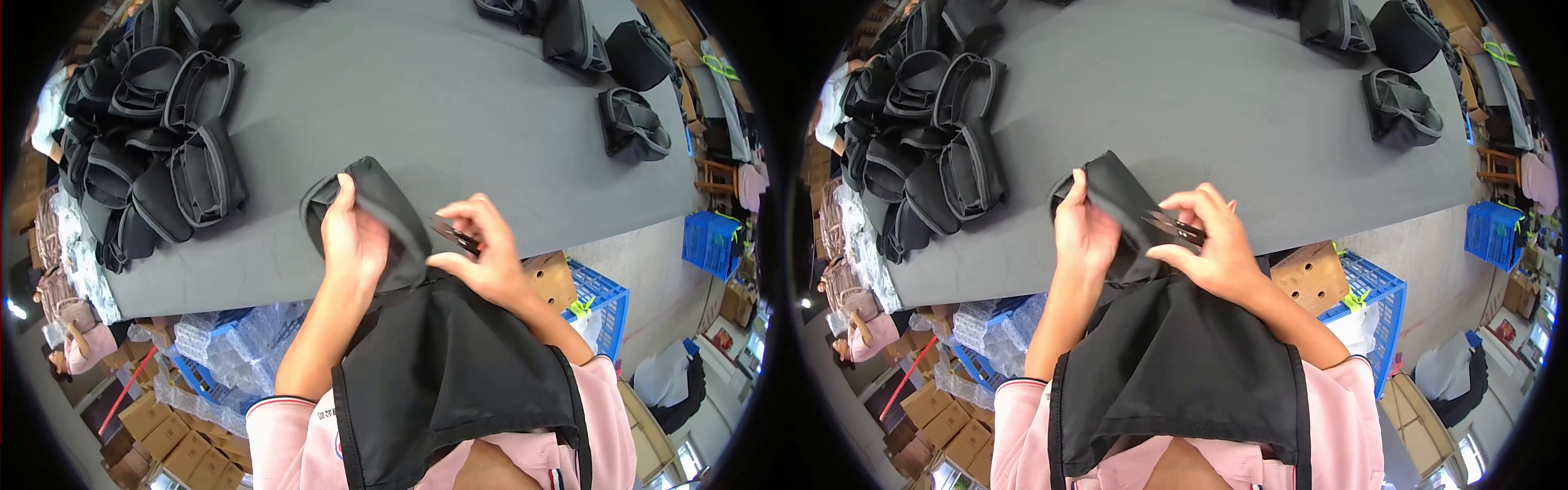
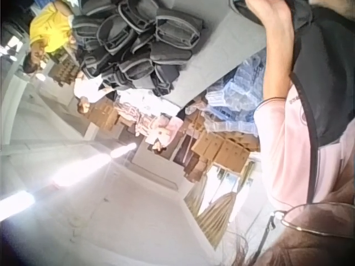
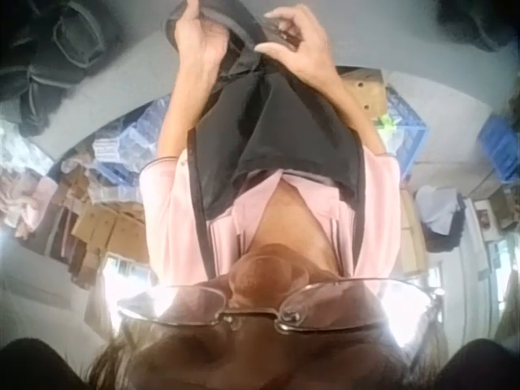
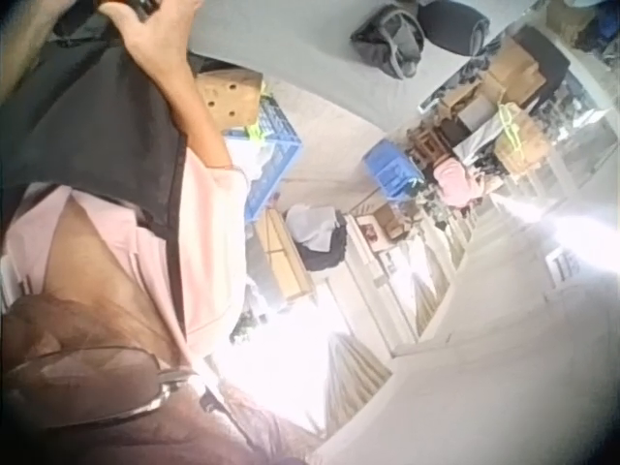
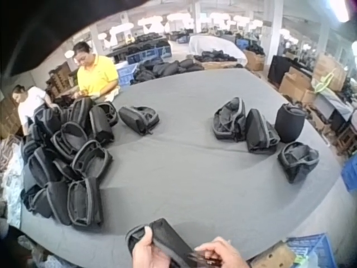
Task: Trimming loose threads from black fabric bags using small snips at a factory workstation.
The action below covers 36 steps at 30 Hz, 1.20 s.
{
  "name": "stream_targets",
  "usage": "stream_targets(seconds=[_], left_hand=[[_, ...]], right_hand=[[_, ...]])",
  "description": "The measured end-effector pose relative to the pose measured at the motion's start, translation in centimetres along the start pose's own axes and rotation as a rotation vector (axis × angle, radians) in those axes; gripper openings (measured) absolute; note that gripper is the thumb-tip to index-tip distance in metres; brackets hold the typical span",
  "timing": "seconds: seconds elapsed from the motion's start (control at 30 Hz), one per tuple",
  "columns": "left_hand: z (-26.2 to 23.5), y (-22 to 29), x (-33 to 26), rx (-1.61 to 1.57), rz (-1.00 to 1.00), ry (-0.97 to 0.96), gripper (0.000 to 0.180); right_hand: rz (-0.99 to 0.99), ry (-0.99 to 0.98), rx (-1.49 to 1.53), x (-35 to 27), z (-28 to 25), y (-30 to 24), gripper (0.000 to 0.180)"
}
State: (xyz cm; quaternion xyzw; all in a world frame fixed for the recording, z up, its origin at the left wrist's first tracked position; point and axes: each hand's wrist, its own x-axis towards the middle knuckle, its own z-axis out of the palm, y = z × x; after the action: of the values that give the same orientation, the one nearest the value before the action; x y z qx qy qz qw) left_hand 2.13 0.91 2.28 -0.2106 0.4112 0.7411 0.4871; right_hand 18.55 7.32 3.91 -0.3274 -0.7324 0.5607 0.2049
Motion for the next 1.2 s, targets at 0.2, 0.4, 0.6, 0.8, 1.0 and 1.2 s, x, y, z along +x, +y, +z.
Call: stream_targets(seconds=[0.2, 0.4, 0.6, 0.8, 1.0, 1.2], left_hand=[[0.3, -1.6, 2.8, 0.237, -0.078, -0.068, 0.047], [0.4, -0.1, 3.0, 1.219, -0.096, -0.413, 0.047], [0.8, -1.1, 3.7, 1.672, -0.041, -0.356, 0.046], [-2.0, -2.0, 5.7, 1.493, 0.223, -0.261, 0.037], [-2.0, -2.2, 5.2, 1.155, 0.193, -0.221, 0.035], [-1.8, -2.3, 4.9, 1.134, 0.207, -0.220, 0.035]], right_hand=[[0.037, 0.240, -0.059, 3.7, 1.3, 4.3, 0.022], [0.025, 0.126, -0.056, 6.3, 0.9, 4.9, 0.022], [0.479, -0.054, 0.395, 6.9, 1.5, 7.5, 0.022], [-0.179, 0.282, -0.274, 5.3, 1.5, 6.4, 0.018], [0.276, 0.018, -0.102, -0.6, -0.1, 6.7, 0.024], [0.244, -0.057, 0.035, 0.1, -1.0, 5.9, 0.023]])
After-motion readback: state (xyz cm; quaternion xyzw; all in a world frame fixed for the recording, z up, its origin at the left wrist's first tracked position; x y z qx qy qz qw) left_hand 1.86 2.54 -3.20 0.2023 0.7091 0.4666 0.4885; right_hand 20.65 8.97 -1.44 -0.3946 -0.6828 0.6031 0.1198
